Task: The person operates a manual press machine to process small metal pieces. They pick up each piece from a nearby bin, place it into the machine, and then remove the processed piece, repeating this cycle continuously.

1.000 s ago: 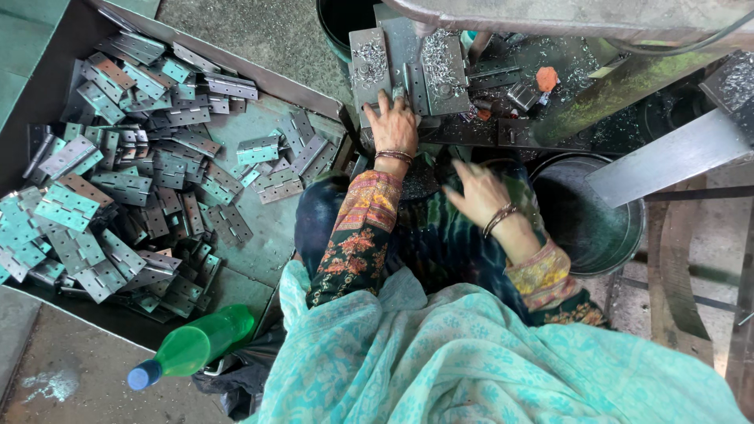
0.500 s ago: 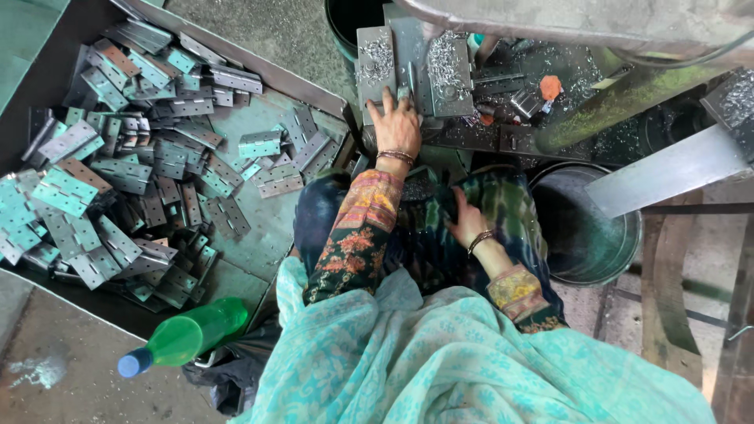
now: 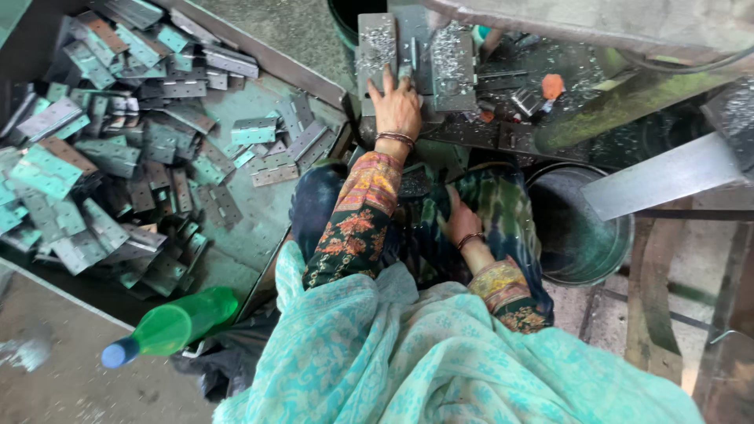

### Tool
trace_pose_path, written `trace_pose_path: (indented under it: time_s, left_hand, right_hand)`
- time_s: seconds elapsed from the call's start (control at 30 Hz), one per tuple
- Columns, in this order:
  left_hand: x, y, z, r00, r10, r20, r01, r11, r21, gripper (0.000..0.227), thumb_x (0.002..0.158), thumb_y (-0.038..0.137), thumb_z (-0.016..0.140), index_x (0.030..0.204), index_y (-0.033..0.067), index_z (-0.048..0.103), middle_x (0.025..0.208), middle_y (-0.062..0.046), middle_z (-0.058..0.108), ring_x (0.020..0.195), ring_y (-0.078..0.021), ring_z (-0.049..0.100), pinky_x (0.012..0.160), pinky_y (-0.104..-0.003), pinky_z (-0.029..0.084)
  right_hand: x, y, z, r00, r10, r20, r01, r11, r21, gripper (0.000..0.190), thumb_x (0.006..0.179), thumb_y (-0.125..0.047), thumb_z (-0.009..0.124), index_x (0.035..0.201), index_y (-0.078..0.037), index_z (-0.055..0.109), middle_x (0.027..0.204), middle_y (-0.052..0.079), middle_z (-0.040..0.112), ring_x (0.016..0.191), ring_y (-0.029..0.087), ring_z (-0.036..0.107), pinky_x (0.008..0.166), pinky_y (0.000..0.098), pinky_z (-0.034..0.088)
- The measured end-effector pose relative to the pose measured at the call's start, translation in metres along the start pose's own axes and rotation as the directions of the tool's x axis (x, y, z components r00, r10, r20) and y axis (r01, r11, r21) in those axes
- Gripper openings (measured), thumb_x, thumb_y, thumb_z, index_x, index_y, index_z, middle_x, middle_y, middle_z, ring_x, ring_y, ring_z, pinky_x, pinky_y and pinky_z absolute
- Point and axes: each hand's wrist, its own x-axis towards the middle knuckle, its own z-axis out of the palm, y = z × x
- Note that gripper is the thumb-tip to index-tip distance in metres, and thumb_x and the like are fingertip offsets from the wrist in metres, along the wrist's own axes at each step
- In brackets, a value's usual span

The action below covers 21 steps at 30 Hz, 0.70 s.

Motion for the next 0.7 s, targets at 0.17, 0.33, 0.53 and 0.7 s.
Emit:
trace_pose_path:
  time_s: [0.17,0.33,0.53,0.7]
  left_hand:
    - [-0.009,0.001,-0.009,1.0,0.024,0.005,-0.024,0.997,0.069,0.031,0.094,0.025,0.053,0.11,0.0134,0.077,0.136,-0.004,0.06,0.147,-0.0396,0.026,0.114,-0.076,0.016]
    - [0.006,0.001,-0.006,0.995,-0.066,0.076,0.059,0.994,0.089,0.031,0.104,0.025,0.049,0.109,0.014,0.078,0.137,-0.004,0.061,0.151,-0.0382,0.025,0.12,-0.073,0.014]
    - [0.02,0.004,-0.002,0.997,-0.063,0.037,0.06,0.995,0.081,0.028,0.097,0.02,0.052,0.108,0.0135,0.078,0.138,-0.005,0.06,0.148,-0.0388,0.025,0.116,-0.074,0.015]
    - [0.005,0.003,0.001,0.997,-0.045,0.055,0.04,0.995,0.091,0.031,0.099,0.024,0.052,0.113,0.0133,0.077,0.141,-0.004,0.059,0.151,-0.0395,0.023,0.117,-0.074,0.017]
  right_hand:
    - [-0.002,-0.01,-0.033,0.996,-0.068,0.058,0.069,0.997,-0.022,0.097,0.078,-0.03,0.077,0.16,-0.017,0.026,0.108,0.027,0.071,0.097,0.047,0.07,0.083,0.0554,0.058]
    - [-0.005,-0.027,-0.087,0.991,-0.108,0.084,0.116,0.989,-0.095,0.083,0.089,-0.034,0.075,0.157,-0.014,0.033,0.108,0.027,0.072,0.096,0.045,0.071,0.084,0.055,0.058]
    - [-0.006,-0.019,-0.038,0.999,-0.032,0.019,0.033,0.998,-0.044,0.085,0.081,-0.034,0.075,0.155,-0.019,0.034,0.112,0.024,0.071,0.097,0.046,0.07,0.079,0.0566,0.058]
    - [-0.003,0.004,0.003,0.998,-0.046,-0.049,0.048,0.998,0.044,0.079,0.088,-0.04,0.072,0.155,-0.024,0.036,0.114,0.022,0.072,0.098,0.049,0.068,0.081,0.0588,0.056]
